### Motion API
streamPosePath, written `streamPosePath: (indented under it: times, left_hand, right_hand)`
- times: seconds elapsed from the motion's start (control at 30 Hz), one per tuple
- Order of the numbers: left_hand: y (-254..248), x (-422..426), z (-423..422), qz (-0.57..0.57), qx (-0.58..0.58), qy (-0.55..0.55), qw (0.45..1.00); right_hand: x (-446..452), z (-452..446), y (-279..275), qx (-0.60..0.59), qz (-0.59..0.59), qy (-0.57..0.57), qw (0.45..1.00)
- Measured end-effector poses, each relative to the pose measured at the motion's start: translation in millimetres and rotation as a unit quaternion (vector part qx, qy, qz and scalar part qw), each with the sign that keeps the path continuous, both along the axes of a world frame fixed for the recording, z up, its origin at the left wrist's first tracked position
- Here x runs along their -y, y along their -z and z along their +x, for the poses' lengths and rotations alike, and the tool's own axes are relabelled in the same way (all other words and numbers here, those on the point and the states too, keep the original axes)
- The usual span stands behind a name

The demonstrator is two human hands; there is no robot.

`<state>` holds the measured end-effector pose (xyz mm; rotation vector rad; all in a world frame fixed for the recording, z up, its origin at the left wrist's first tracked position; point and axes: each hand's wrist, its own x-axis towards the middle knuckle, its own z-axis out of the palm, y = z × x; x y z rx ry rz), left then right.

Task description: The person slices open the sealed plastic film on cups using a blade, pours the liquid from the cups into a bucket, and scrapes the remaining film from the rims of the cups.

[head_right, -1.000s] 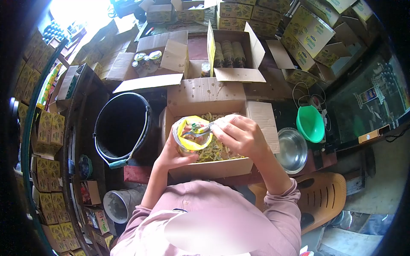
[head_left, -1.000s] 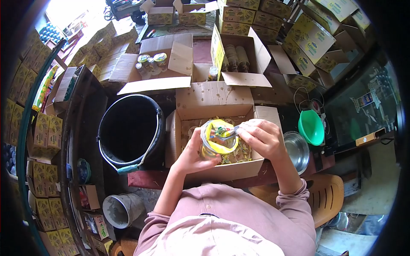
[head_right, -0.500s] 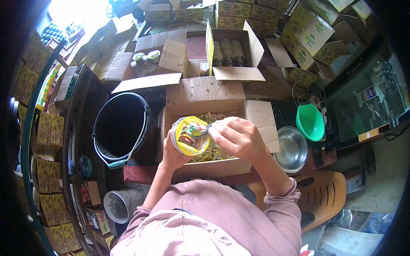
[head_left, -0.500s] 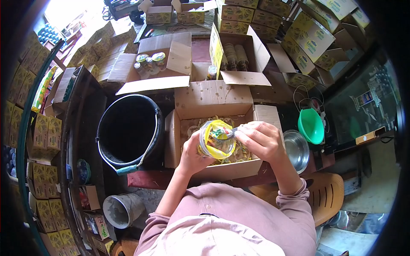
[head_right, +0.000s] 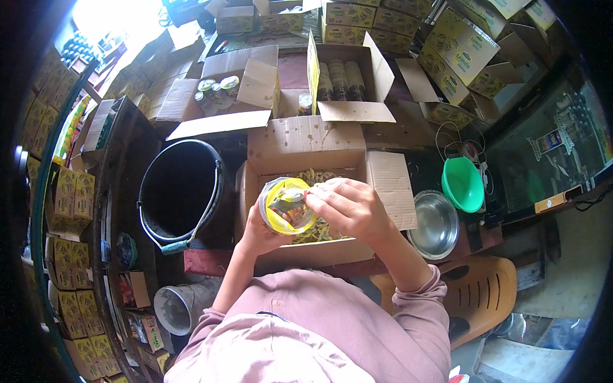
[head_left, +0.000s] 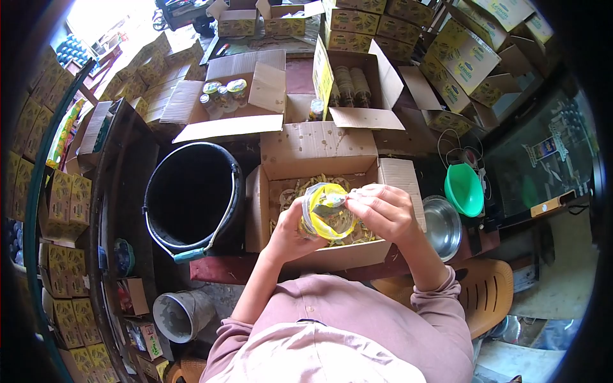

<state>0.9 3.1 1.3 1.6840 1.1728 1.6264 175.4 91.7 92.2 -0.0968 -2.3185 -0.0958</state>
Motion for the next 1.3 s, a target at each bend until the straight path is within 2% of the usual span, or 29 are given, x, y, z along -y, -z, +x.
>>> streamPosePath:
  times: [0.13, 0.27, 0.57, 0.87, 0.97, 1.1, 1.2, 1.3]
  left_hand:
    - [1, -1, -2, -0.039, 0.039, -0.003, 0.999]
    - [-4, -2, -4, -0.053, -0.013, -0.010, 0.998]
    - [4, -1, 0, -0.056, 0.041, 0.027, 0.997]
    - [7, 4, 2, -0.147, 0.136, 0.143, 0.969]
    - [6, 9, 0, -0.218, 0.180, 0.200, 0.938]
    - [5, 11, -2, -0.257, 0.280, 0.314, 0.870]
    - [-5, 7, -6, -0.298, 0.273, 0.403, 0.821]
    - [-1, 7, -3, -0.287, 0.352, 0.500, 0.737]
  right_hand:
    - [-8, 2, 12, -0.013, -0.043, 0.023, 0.999]
    - [-12, 2, 12, 0.018, -0.058, 0.046, 0.997]
    - [-14, -3, 23, 0.007, -0.052, 0.047, 0.998]
    - [-13, -4, 23, -0.012, -0.072, 0.007, 0.997]
    - [-14, -4, 25, -0.025, -0.069, -0.015, 0.997]
    - [-13, -4, 23, -0.024, -0.073, -0.026, 0.997]
    - [-13, -4, 22, -0.020, -0.068, -0.033, 0.997]
    - [-12, -6, 23, -0.027, -0.057, -0.048, 0.997]
